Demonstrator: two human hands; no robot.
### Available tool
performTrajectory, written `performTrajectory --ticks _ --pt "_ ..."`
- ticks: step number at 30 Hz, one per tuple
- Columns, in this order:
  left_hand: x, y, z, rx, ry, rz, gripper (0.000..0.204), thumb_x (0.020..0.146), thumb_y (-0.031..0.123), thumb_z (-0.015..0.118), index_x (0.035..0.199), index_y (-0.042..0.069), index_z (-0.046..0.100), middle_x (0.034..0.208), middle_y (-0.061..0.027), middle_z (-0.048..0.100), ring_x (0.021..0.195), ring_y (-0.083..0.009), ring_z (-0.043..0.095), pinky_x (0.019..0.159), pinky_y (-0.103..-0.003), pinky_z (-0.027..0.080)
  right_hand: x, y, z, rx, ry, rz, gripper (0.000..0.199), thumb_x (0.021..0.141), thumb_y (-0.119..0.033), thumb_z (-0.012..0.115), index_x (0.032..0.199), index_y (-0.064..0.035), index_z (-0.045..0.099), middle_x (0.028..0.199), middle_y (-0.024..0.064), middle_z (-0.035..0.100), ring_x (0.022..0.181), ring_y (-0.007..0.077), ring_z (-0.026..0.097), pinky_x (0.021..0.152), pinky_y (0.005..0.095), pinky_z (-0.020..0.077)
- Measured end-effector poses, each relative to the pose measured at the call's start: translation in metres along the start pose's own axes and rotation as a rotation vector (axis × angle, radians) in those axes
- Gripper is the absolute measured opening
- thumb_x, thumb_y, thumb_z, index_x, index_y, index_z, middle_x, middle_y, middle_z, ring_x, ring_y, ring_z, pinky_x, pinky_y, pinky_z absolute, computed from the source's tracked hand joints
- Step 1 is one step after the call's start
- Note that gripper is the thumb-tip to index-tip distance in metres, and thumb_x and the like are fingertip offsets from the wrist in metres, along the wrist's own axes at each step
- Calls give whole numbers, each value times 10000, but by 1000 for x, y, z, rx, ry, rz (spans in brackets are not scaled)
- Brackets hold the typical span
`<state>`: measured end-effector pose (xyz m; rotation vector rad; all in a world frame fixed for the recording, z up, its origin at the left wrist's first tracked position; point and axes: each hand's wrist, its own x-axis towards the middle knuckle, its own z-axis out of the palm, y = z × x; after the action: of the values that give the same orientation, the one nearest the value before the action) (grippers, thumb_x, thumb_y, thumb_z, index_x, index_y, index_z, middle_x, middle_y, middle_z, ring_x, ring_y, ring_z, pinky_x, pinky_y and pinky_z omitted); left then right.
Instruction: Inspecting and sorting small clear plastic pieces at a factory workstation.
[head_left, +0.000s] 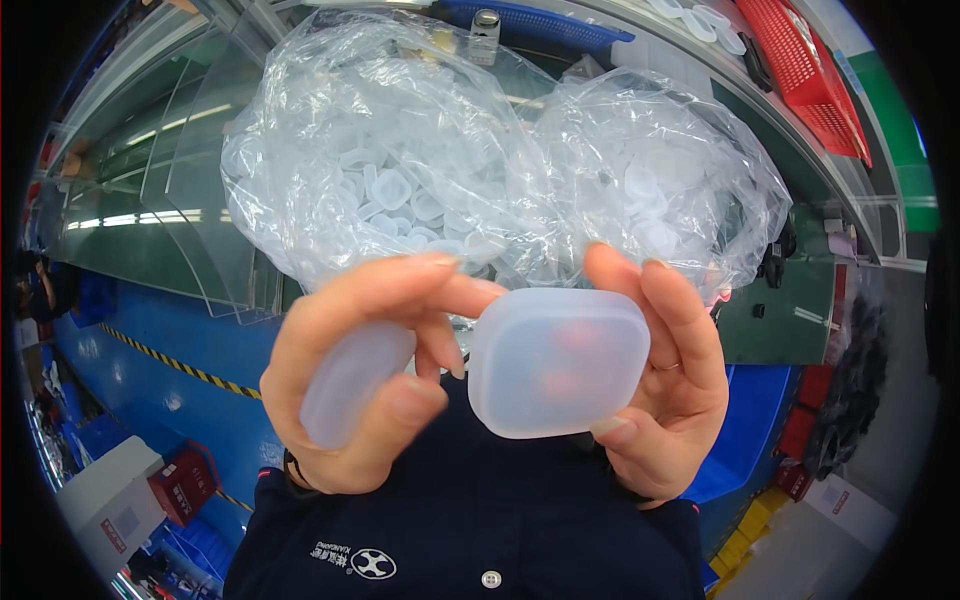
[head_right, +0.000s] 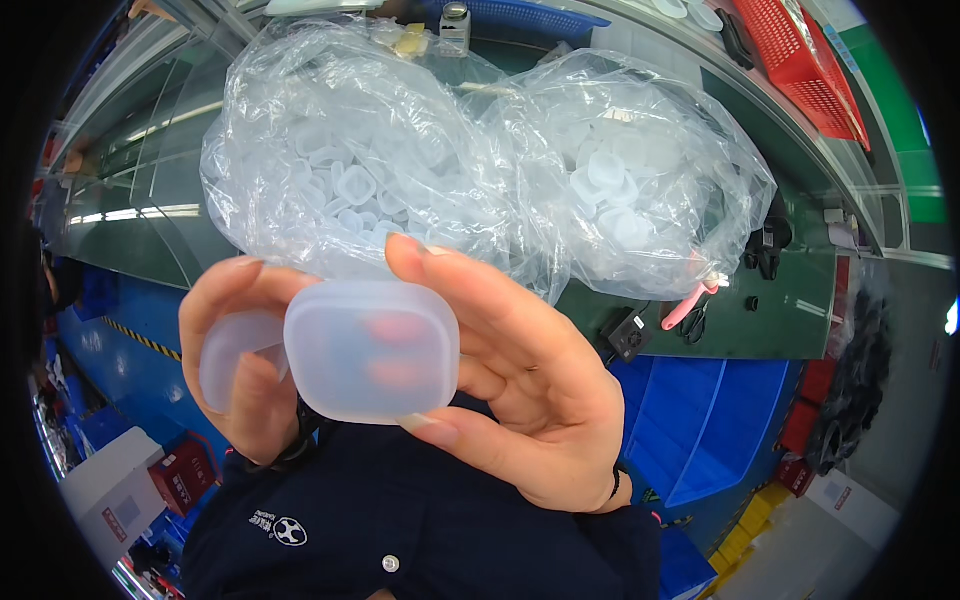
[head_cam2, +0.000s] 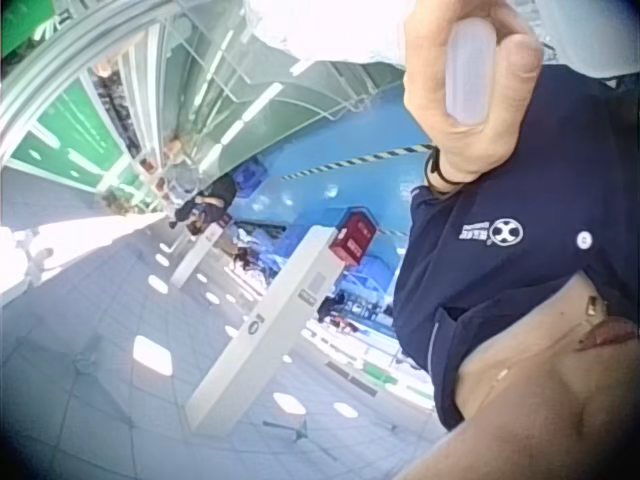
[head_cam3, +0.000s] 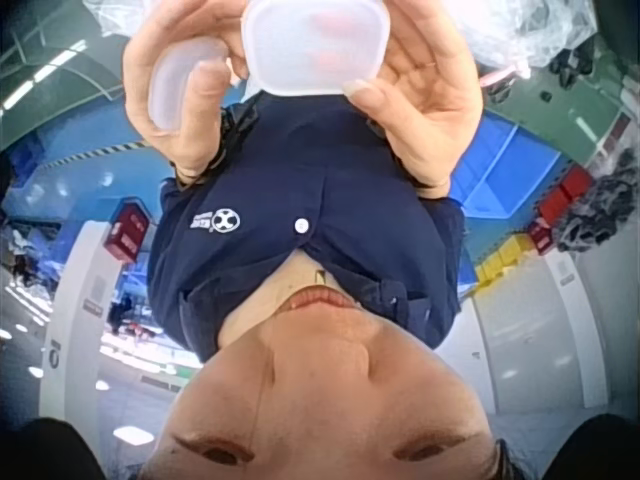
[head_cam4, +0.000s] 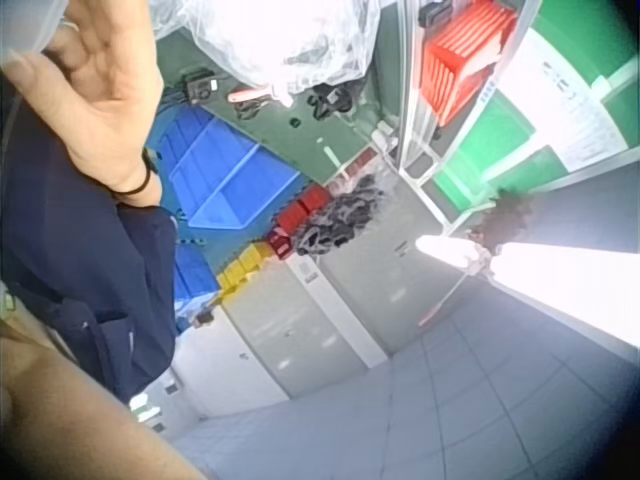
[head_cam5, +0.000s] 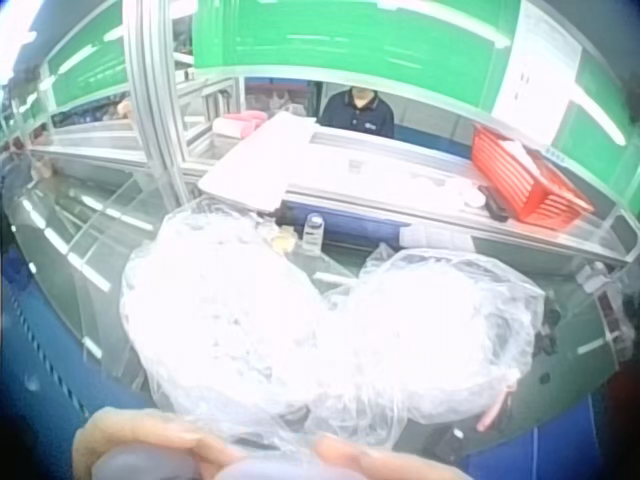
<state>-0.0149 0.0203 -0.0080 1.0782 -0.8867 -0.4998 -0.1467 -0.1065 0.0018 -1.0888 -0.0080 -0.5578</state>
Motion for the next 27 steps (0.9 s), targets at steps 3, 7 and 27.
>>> performTrajectory --ticks 3,7,27 --pt "2 4 3 -17 -45 -39 569 686 138 670 1140 -68 395 989 -192 550 759 -147 545 640 -231 425 0 0 0 -20 -30 -33 734 678 47 579 1279 81 160 1273 304 265 1181 303 348 942 363 339" --pt "5 4 7 45 -53 -15 550 605 2 719 1087 -66 462 996 -156 560 727 -101 541 594 -199 408 1 -2 3 -36 34 -33 778 673 51 582 1290 73 108 1258 305 291 1161 296 376 921 348 365" --pt "9 5 9 300 -141 63 548 724 241 617 1100 -82 383 916 -159 538 737 -139 549 660 -216 417 -2 -5 11 -254 251 12 813 643 -153 719 1268 54 242 1026 123 467 925 170 485 763 258 417"
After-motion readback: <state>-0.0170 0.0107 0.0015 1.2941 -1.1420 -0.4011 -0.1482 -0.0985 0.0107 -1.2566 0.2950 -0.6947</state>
